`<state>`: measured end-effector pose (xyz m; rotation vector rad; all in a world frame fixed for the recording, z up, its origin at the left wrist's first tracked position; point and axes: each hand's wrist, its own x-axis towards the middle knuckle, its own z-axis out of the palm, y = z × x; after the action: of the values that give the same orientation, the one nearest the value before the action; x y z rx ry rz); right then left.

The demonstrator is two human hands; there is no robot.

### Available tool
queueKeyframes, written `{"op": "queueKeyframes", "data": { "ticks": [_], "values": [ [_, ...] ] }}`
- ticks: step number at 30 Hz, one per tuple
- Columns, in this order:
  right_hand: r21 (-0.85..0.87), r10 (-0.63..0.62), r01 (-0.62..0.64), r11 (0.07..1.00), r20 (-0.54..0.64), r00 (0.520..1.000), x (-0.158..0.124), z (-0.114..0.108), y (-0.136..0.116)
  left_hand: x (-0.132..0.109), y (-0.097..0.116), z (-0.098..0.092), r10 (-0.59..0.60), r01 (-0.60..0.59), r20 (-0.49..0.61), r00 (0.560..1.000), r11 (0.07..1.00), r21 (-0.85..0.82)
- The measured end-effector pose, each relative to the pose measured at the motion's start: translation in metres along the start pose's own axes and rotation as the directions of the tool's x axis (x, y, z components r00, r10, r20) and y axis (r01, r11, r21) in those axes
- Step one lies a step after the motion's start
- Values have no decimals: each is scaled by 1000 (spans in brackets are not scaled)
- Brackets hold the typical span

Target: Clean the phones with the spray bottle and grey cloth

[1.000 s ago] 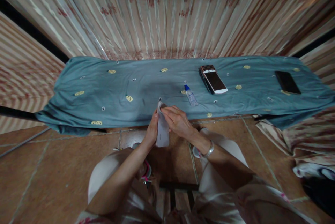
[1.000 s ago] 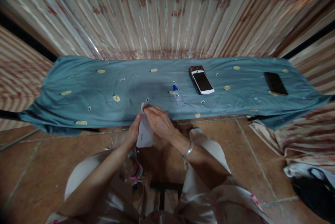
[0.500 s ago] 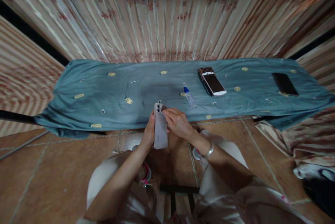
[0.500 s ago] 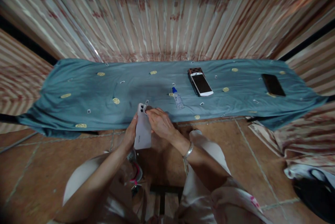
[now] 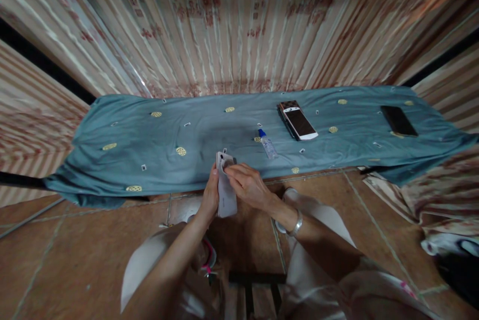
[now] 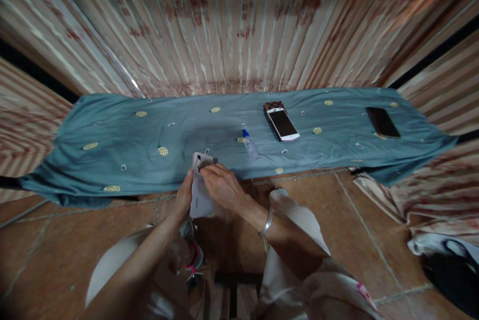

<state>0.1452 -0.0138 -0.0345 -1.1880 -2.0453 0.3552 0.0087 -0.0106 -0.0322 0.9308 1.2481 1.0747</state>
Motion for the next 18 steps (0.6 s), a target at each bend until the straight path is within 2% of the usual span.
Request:
{"op": "queueKeyframes", "data": {
  "ticks": [5,8,14,18],
  "values": [
    [27,12,-12,1000,2,1000,1,-2,0,2,-3,1,19,-19,16,1000,1000,-2],
    [5,19,-19,1000,26,999,0,-2,3,4,-3,-1,52,-52,-10,999,999,-5],
    [-37,88,-87,996,11,996,-3,-2,12,0,5,4,25,-25,-2,1000,999,-21],
    [-14,148,-149,989,-24,989,-1,-7,20,-7,9,11,-106,110,98,990,993,-38]
  ]
}}
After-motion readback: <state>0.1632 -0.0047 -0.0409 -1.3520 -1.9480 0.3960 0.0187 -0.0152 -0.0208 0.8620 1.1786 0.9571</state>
